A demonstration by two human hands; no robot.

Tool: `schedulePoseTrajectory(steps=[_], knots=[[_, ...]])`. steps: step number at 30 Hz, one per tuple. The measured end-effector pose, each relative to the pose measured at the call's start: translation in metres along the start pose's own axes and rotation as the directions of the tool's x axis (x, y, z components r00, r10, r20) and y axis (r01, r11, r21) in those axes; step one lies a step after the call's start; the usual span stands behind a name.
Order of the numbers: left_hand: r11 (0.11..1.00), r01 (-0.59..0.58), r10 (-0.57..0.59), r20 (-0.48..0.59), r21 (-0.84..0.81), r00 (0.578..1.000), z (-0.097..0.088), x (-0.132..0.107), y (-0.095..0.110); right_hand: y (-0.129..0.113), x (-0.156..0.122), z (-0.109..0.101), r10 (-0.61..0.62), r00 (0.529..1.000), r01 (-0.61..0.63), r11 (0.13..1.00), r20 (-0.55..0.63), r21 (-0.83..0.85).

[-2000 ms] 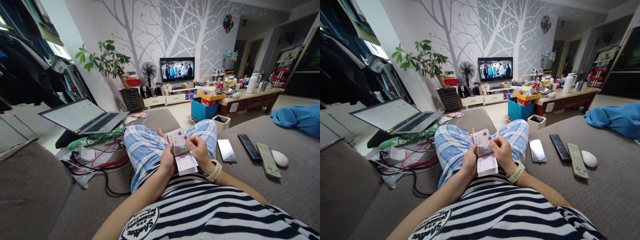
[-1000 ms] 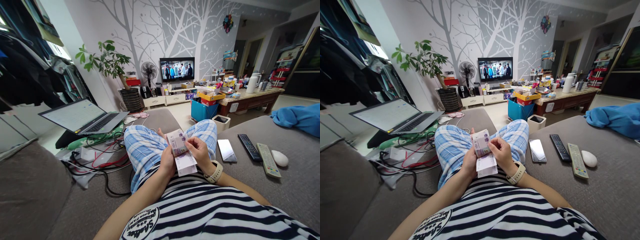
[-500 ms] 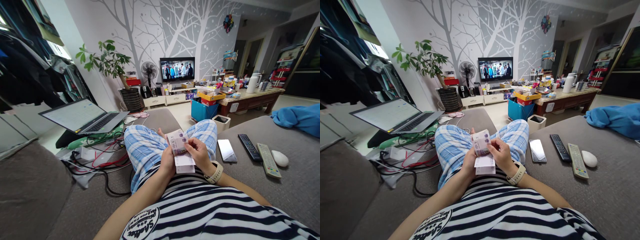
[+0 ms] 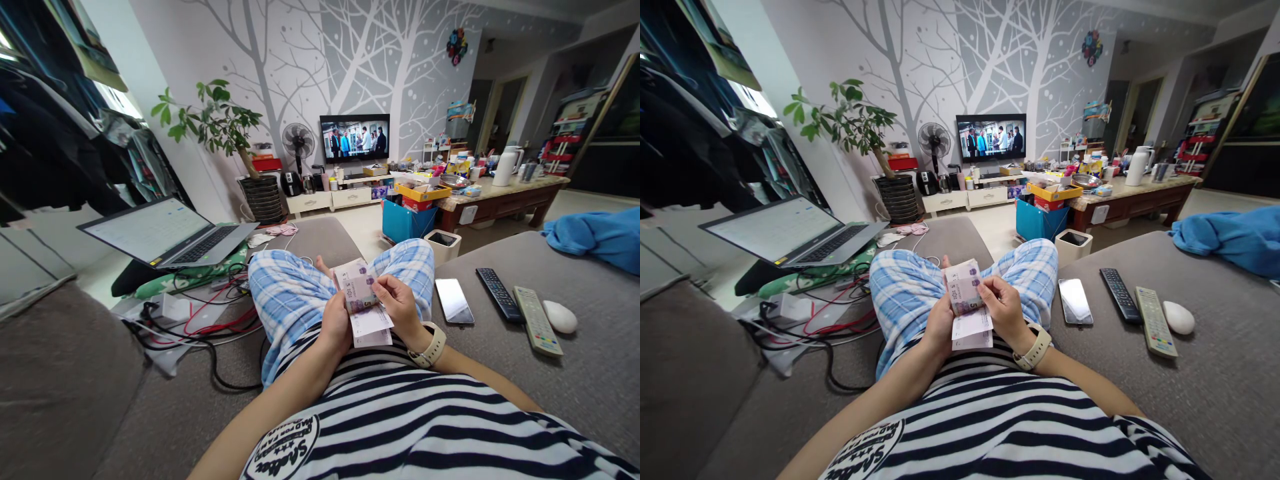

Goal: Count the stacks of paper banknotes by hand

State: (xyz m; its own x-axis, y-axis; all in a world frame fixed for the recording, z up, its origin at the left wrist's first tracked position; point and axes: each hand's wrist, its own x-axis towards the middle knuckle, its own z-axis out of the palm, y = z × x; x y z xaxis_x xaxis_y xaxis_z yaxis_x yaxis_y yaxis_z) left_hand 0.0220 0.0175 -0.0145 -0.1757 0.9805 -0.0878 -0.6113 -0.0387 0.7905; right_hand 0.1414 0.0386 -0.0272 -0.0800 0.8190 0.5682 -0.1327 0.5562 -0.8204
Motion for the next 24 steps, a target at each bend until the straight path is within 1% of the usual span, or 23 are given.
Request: schedulePoseTrajectory(steps=[4, 7, 10, 12, 16, 20, 24], knots=[[1.0, 0.002, -0.002, 0.016, 0.011, 1.0, -0.0013, 0.0004, -0.0009, -0.0012, -0.0001, 0.0001, -0.007, 1.0, 0.007, 1.0, 0.003, 0.007], [0.999, -0.025, 0.025, 0.028, 0.02, 0.999, -0.0041, 0.0022, -0.0028, -0.0013, -0.0006, -0.0003, -0.009, 1.0, 0.009, 1.0, -0.001, 0.016], [0.999, -0.048, 0.047, 0.018, 0.014, 0.999, -0.0065, 0.0045, -0.0051, -0.0008, -0.0011, -0.0008, -0.007, 1.0, 0.007, 0.999, -0.011, 0.042], [0.999, -0.041, 0.041, -0.002, 0.0, 0.999, -0.0068, 0.0053, -0.0059, -0.0002, -0.001, -0.001, 0.002, 1.0, -0.002, 0.999, -0.011, 0.054], [0.999, -0.029, 0.029, -0.022, -0.018, 0.999, -0.0051, 0.0048, -0.0055, 0.0017, 0.0008, -0.0015, 0.03, 0.999, -0.029, 0.999, -0.034, 0.028], [0.999, -0.04, 0.039, -0.026, -0.019, 0.999, -0.0052, 0.0047, -0.0052, 0.0045, 0.004, -0.0018, 0.089, 0.993, -0.09, 0.996, -0.071, -0.001], [0.999, -0.04, 0.04, 0.008, 0.003, 0.999, -0.0066, 0.0045, -0.0042, 0.0079, 0.0072, -0.0018, 0.115, 0.991, -0.115, 0.993, -0.07, 0.0]])
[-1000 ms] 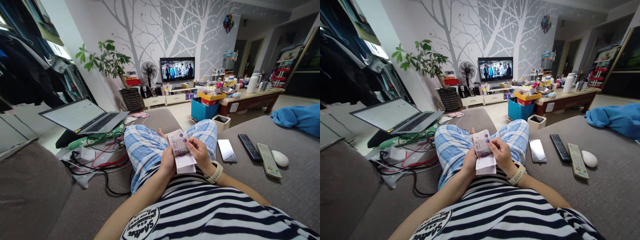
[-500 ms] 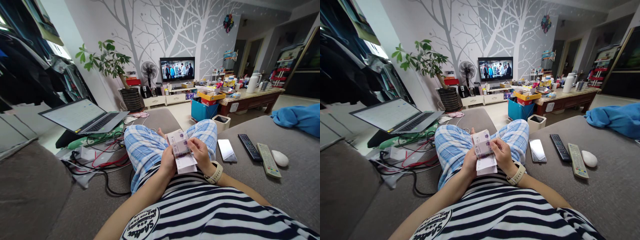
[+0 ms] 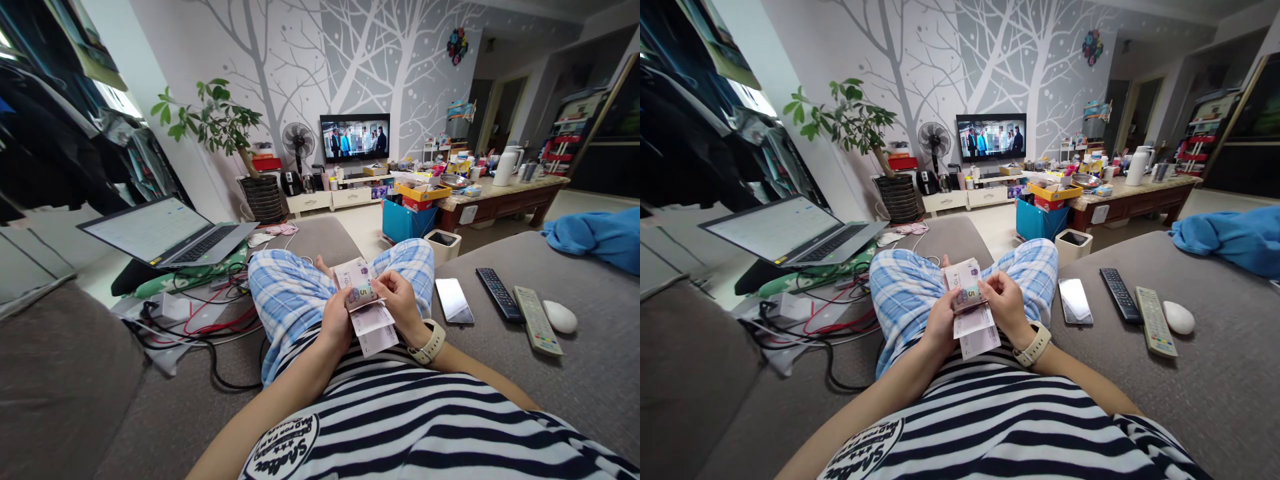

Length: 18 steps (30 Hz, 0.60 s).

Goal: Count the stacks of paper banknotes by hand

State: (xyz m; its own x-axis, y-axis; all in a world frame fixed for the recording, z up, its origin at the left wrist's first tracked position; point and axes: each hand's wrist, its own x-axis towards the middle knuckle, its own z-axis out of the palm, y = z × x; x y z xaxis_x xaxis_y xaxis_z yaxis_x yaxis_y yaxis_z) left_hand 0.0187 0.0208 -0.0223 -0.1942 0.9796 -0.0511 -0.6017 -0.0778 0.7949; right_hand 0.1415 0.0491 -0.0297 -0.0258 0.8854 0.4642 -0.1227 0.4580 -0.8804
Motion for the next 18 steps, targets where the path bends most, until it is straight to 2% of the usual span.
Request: schedulePoseTrajectory(steps=[6, 18], knots=[[0.998, 0.004, -0.003, -0.023, 0.059, 1.0, 0.0019, -0.0024, 0.0036, 0.0024, 0.0035, -0.0004, -0.018, 1.0, 0.019, 0.999, 0.019, -0.031], [0.999, 0.033, -0.033, -0.001, -0.016, 0.999, 0.0015, -0.0007, 0.0, 0.0024, 0.0057, -0.0005, -0.01, 1.0, 0.011, 0.998, 0.006, -0.058]])
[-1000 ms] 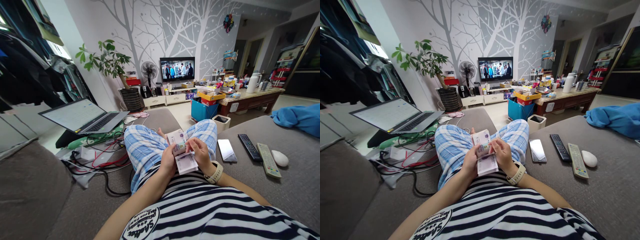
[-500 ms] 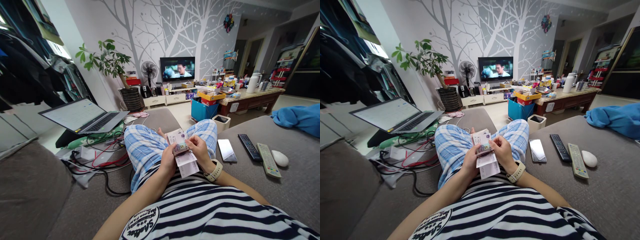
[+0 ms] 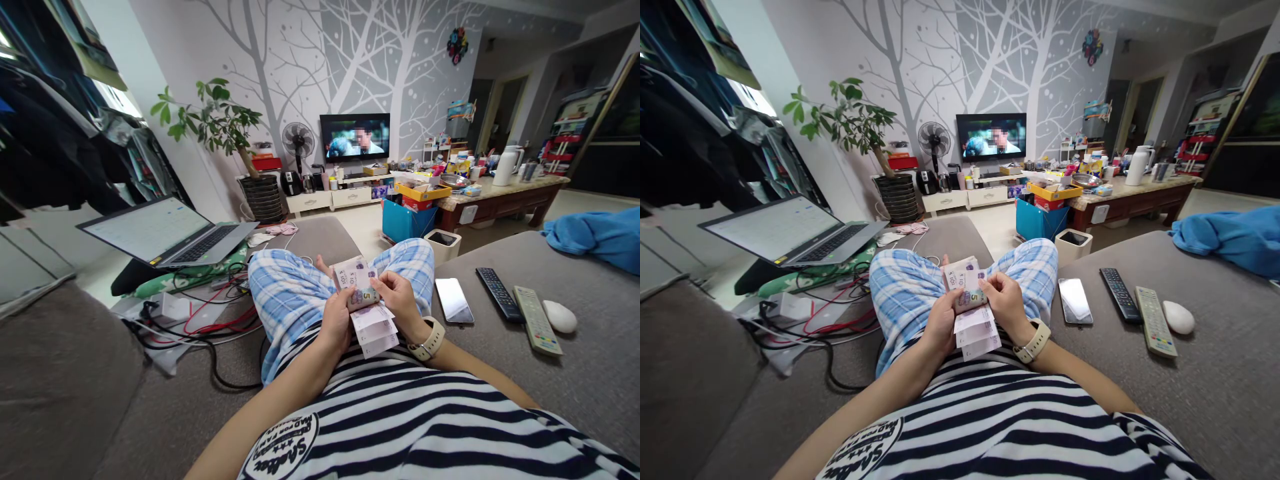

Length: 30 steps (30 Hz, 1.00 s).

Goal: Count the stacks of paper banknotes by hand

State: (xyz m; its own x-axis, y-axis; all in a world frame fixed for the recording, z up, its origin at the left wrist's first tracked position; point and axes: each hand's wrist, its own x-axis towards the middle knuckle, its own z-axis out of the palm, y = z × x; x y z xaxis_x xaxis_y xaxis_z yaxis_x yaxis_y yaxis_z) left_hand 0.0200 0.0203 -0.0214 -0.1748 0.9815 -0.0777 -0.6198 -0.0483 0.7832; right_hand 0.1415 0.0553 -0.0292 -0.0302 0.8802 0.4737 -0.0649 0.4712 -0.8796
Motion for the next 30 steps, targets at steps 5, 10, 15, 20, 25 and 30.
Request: schedulePoseTrajectory(steps=[5, 10, 15, 20, 25, 30], knots=[[0.998, -0.034, 0.035, 0.01, -0.05, 0.999, -0.0023, 0.0059, -0.0032, -0.002, -0.0017, -0.0002, -0.017, 1.0, 0.017, 1.0, 0.003, 0.012], [0.996, -0.039, 0.039, -0.002, -0.076, 0.999, -0.0038, 0.0098, -0.0053, -0.0049, -0.005, -0.0007, -0.047, 0.999, 0.046, 0.998, 0.015, 0.03], [0.996, -0.025, 0.024, -0.021, -0.089, 0.999, -0.0015, 0.0078, -0.004, -0.0089, -0.0079, -0.0006, -0.067, 0.998, 0.067, 0.997, 0.01, 0.035], [0.996, -0.023, 0.02, -0.035, -0.082, 0.999, -0.0017, 0.0082, -0.0051, -0.0073, -0.0084, -0.0006, -0.056, 0.998, 0.055, 0.996, 0.018, 0.064], [0.998, -0.024, 0.022, -0.046, -0.063, 0.999, -0.0008, 0.0072, -0.0043, -0.0041, -0.0087, 0.0, -0.023, 0.999, 0.018, 0.994, 0.037, 0.112], [0.998, -0.024, 0.022, -0.018, -0.062, 1.0, -0.0012, 0.007, -0.0044, -0.0047, -0.0093, 0.0002, -0.024, 0.999, 0.02, 0.993, 0.034, 0.12]])
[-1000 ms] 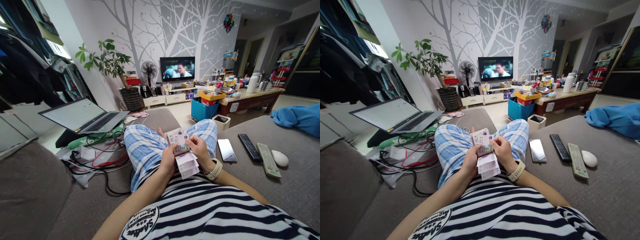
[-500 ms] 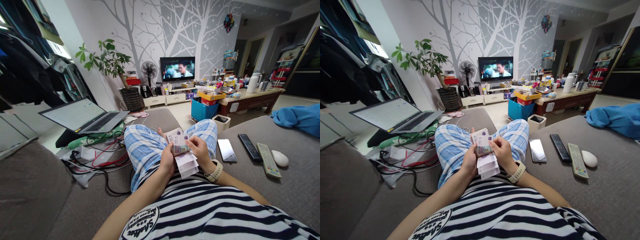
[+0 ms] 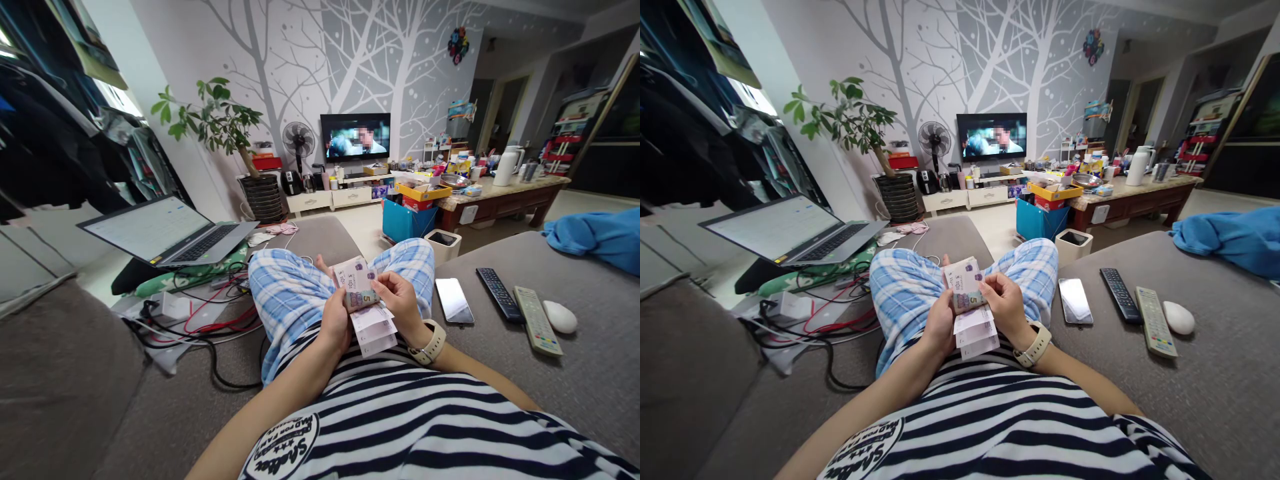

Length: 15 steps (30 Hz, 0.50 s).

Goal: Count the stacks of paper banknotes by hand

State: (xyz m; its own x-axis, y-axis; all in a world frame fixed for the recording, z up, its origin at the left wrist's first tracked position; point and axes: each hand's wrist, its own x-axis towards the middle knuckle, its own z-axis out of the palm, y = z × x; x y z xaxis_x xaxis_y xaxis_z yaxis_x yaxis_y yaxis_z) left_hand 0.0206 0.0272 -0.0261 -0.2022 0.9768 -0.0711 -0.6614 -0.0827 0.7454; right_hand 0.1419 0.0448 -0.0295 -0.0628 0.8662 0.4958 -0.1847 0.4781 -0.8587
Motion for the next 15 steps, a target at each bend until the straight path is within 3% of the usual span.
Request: schedulePoseTrajectory(steps=[15], knots=[[1.0, 0.0, 0.0, -0.004, 0.02, 1.0, 0.0024, -0.0014, 0.0022, -0.0014, -0.0004, 0.0007, -0.029, 1.0, 0.029, 1.0, -0.002, -0.001]])
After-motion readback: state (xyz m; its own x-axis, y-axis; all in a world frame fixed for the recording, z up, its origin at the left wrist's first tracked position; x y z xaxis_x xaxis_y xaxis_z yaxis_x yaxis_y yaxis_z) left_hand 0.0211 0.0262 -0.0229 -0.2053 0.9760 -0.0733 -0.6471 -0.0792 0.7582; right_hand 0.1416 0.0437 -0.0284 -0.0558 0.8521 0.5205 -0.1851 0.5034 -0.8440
